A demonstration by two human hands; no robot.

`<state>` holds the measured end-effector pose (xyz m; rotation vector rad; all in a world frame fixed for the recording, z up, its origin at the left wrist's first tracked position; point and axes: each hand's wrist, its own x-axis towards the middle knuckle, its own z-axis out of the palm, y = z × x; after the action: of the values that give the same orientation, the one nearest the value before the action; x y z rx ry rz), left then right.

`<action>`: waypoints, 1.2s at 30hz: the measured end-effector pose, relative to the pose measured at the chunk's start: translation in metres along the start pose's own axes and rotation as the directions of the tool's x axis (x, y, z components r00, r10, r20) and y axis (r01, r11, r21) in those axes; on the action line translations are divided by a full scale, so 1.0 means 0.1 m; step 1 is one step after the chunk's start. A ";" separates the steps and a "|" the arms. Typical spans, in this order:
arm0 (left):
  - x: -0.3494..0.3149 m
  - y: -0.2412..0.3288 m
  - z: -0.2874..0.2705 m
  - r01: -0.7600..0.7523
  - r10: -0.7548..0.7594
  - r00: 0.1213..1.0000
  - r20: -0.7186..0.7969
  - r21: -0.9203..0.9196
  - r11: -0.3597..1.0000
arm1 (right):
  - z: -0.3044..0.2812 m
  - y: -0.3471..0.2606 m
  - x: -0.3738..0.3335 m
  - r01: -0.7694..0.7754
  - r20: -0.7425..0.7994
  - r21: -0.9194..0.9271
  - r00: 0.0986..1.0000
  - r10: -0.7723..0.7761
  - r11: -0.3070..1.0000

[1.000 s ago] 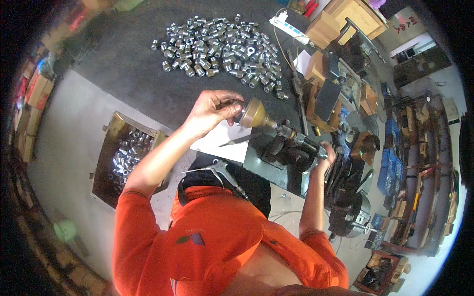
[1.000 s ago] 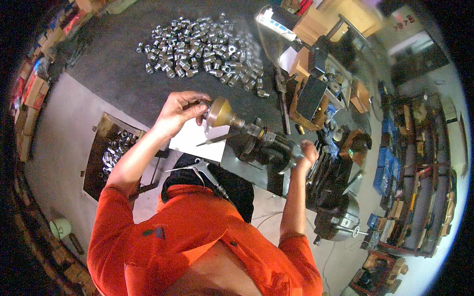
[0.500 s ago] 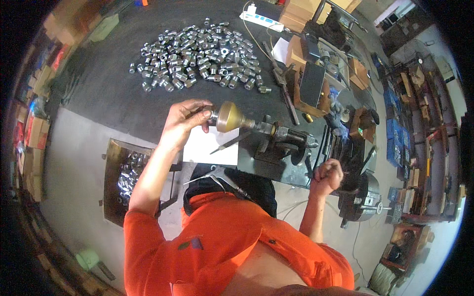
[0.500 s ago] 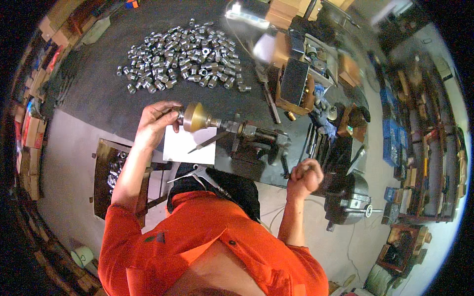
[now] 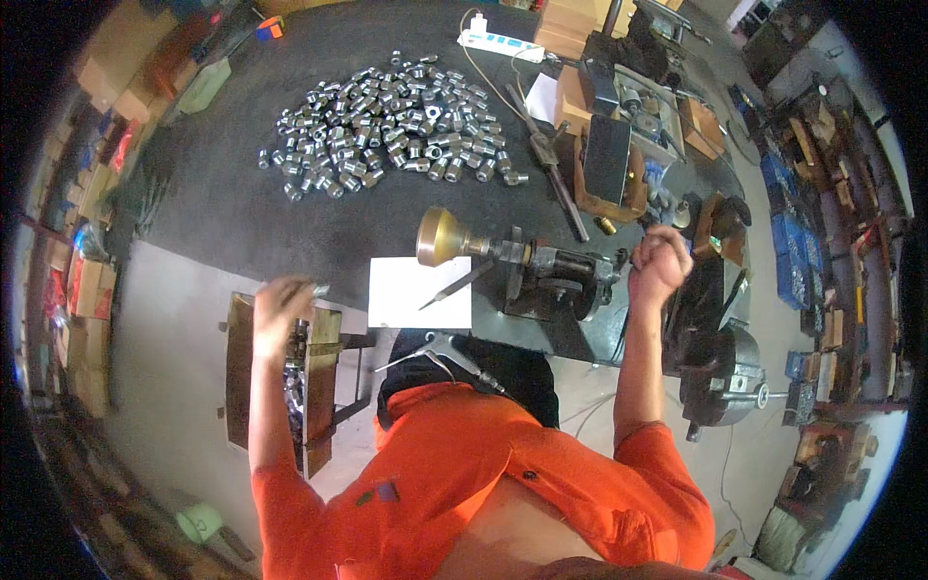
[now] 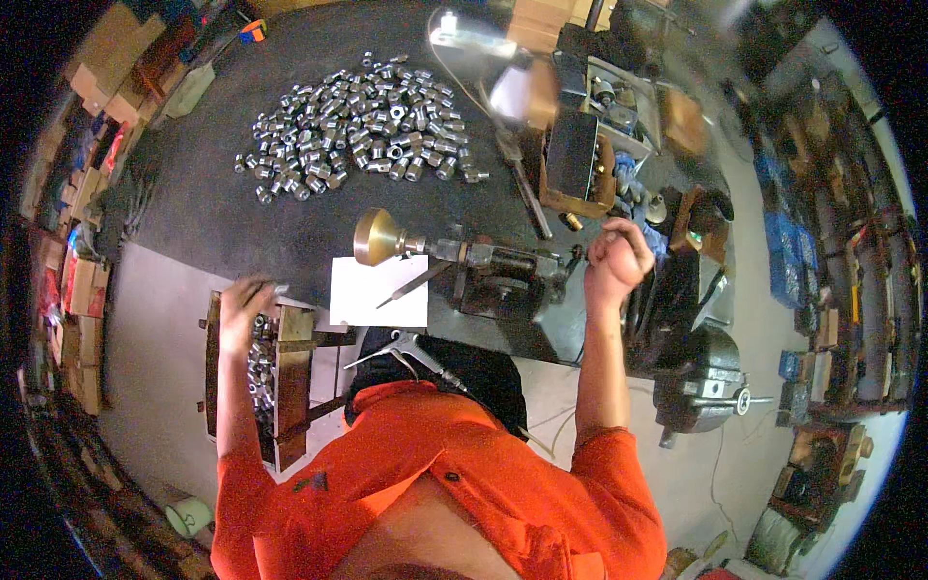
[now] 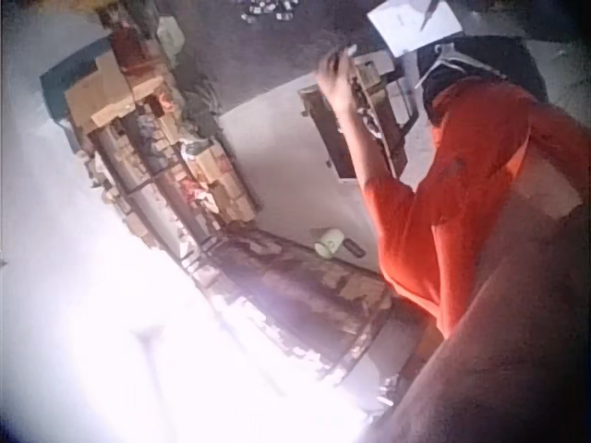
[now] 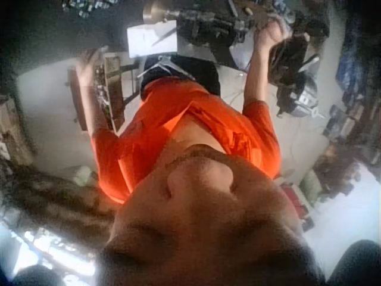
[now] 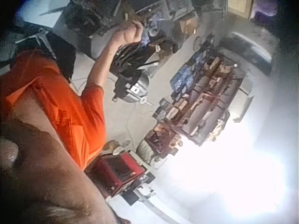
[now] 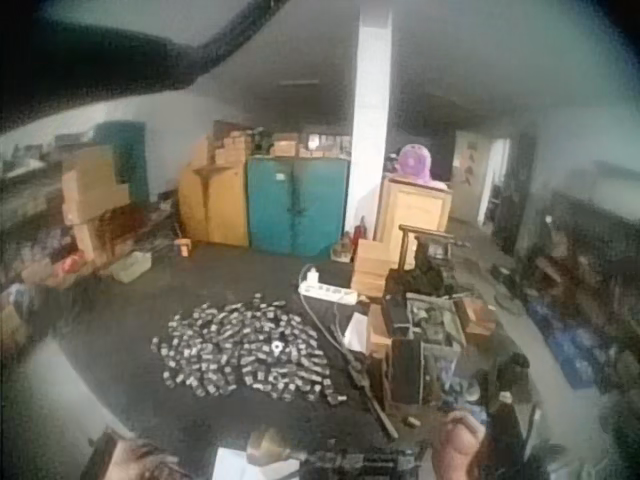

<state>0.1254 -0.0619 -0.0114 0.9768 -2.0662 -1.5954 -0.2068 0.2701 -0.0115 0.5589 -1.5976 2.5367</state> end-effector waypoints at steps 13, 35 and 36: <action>0.04 -0.25 -0.09 -0.148 0.234 0.972 0.024 0.836 0.528 | -0.34 -0.14 -0.97 -0.301 -0.077 0.126 0.947 0.312 0.945; 1.33 0.32 1.81 -0.667 0.496 0.724 0.479 0.669 0.327 | -0.43 0.44 -0.73 -0.383 -0.184 0.080 0.902 0.392 0.920; 1.26 0.25 1.55 -0.657 0.486 0.753 0.443 0.474 0.586 | -0.46 0.48 -0.74 -0.376 -0.169 0.063 0.909 0.381 0.925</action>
<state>-0.0707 -0.0381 -0.0514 0.1375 -2.7819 -0.7342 -0.1625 0.2976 -0.0961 0.0131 -1.7475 2.7820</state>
